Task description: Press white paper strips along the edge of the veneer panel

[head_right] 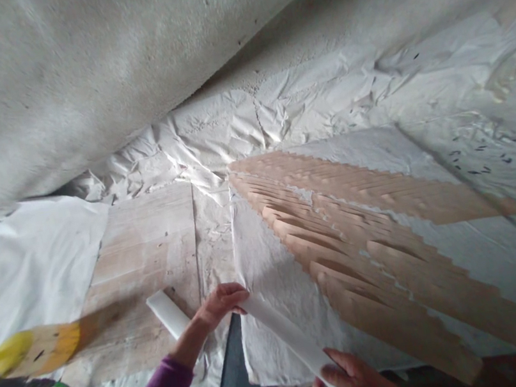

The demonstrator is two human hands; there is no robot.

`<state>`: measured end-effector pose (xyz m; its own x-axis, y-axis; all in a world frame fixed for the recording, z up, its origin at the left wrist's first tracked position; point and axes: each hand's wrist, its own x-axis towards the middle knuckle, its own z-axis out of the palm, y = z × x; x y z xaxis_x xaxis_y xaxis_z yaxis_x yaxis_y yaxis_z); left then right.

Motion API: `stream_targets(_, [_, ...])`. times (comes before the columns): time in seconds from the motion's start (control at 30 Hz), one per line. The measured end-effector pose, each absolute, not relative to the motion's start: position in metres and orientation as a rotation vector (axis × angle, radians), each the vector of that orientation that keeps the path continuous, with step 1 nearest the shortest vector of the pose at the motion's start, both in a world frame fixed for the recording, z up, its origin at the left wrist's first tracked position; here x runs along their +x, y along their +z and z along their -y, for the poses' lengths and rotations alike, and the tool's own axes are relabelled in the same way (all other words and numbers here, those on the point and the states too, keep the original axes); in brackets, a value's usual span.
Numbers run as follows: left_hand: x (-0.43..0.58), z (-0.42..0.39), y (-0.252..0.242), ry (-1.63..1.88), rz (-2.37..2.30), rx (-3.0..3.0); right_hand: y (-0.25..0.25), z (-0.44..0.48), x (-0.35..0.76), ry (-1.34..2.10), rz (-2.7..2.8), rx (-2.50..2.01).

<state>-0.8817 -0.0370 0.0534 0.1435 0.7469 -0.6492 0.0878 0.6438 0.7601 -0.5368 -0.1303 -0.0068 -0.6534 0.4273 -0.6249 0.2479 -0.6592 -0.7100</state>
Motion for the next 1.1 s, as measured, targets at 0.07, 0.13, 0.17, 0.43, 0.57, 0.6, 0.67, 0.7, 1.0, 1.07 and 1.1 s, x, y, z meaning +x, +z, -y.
stream_targets(0.07, [-0.880, 0.037, 0.050, 0.546, -1.439, 0.929, -0.005, 0.130, -0.538, 2.471, 1.217, -1.283])
stream_targets(0.13, [-0.878, 0.037, 0.047, 0.548, -1.510, 1.058, -0.003, 0.130, -0.540, 2.471, 1.200, -1.304])
stream_targets(0.17, [-0.877, 0.038, 0.046, 0.548, -1.535, 1.106, -0.003, 0.130, -0.540, 2.464, 1.194, -1.314])
stream_targets(0.43, [-0.879, 0.039, 0.041, 0.514, -1.536, 1.199, 0.004, 0.127, -0.542, 2.470, 1.167, -1.341])
stream_targets(0.57, [-0.882, 0.037, 0.037, 0.540, -1.462, 1.134, 0.007, 0.126, -0.543, 2.468, 1.160, -1.330])
stream_targets(0.6, [-0.882, 0.038, 0.037, 0.558, -1.439, 1.104, 0.007, 0.127, -0.543, 2.471, 1.158, -1.321])
stream_targets(0.67, [-0.883, 0.040, 0.039, 0.596, -1.391, 1.025, 0.007, 0.129, -0.543, 2.477, 1.144, -1.314])
stream_targets(0.7, [-0.882, 0.041, 0.040, 0.612, -1.371, 0.980, 0.007, 0.129, -0.543, 2.484, 1.134, -1.312])
stream_targets(1.0, [-0.866, 0.061, 0.029, 0.759, -1.432, 0.890, 0.014, 0.130, -0.546, 2.494, 1.069, -1.271])
stream_targets(1.07, [-0.861, 0.061, 0.028, 0.770, -1.529, 0.992, 0.017, 0.130, -0.549, 2.493, 1.031, -1.276])
stream_targets(1.1, [-0.859, 0.060, 0.029, 0.776, -1.581, 1.035, 0.019, 0.129, -0.550, 2.493, 1.012, -1.272])
